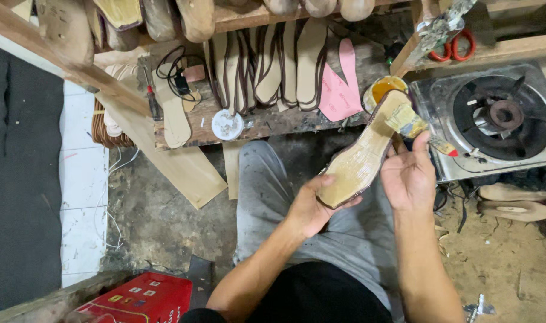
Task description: The person sits on the floor and uses a brush to apply glue from a cup onto the underside of shoe insoles one at a time, coating the surface, then places each finished insole onto a wooden rack with other insoles.
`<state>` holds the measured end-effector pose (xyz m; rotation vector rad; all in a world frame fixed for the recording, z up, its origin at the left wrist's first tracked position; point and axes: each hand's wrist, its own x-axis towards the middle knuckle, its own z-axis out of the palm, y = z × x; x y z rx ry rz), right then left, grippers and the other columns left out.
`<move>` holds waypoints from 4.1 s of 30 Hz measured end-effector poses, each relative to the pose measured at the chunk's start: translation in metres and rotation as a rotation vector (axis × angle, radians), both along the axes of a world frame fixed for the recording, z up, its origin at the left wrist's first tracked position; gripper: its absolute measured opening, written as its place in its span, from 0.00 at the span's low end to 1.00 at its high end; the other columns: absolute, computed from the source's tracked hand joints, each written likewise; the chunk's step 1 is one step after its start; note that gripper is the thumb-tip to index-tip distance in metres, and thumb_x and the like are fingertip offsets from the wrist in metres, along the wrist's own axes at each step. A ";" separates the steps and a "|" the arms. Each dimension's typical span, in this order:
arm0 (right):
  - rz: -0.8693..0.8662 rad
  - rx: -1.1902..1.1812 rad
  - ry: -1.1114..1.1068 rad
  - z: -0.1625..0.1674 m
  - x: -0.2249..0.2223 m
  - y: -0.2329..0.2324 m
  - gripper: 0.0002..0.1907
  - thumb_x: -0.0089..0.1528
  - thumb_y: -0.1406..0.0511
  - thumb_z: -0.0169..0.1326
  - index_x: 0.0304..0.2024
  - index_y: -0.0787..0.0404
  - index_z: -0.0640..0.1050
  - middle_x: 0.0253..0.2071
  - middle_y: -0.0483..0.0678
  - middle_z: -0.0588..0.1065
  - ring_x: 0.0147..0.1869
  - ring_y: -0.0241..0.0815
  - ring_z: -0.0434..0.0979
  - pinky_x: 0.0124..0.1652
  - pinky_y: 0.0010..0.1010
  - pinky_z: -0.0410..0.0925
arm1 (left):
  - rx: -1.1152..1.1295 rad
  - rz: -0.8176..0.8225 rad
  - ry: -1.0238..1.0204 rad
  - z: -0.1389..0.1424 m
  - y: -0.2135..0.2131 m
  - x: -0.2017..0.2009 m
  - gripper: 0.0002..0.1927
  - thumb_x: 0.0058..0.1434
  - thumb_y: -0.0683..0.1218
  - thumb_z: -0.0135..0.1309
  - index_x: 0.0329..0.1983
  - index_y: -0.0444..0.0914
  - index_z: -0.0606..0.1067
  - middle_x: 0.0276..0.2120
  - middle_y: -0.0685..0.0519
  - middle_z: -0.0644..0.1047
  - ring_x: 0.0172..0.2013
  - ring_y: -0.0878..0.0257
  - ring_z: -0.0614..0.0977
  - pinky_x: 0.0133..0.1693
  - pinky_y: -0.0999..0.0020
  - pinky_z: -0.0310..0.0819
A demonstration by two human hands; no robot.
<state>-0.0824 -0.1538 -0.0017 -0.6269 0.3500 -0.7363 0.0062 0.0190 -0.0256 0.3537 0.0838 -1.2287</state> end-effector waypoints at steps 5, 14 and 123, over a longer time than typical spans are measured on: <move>-0.127 -0.019 -0.108 0.013 -0.020 -0.016 0.22 0.71 0.51 0.54 0.63 0.52 0.69 0.65 0.54 0.68 0.76 0.52 0.66 0.76 0.53 0.56 | 0.081 0.133 -0.299 0.047 -0.007 0.001 0.28 0.58 0.32 0.39 0.65 0.24 0.64 0.60 0.39 0.74 0.60 0.49 0.77 0.62 0.50 0.72; -0.135 0.033 -0.094 0.008 -0.033 0.009 0.19 0.72 0.55 0.49 0.60 0.55 0.70 0.62 0.51 0.72 0.71 0.52 0.69 0.72 0.52 0.60 | -0.266 0.477 -0.466 0.111 -0.150 0.165 0.20 0.64 0.34 0.40 0.59 0.25 0.68 0.55 0.41 0.74 0.56 0.50 0.75 0.64 0.48 0.68; -0.197 -1.669 1.177 -0.020 0.045 -0.088 0.15 0.67 0.61 0.62 0.40 0.69 0.80 0.43 0.60 0.78 0.46 0.59 0.77 0.47 0.48 0.67 | -0.174 0.216 -0.119 0.023 0.053 0.053 0.38 0.69 0.45 0.45 0.81 0.40 0.47 0.75 0.47 0.58 0.72 0.50 0.62 0.72 0.38 0.49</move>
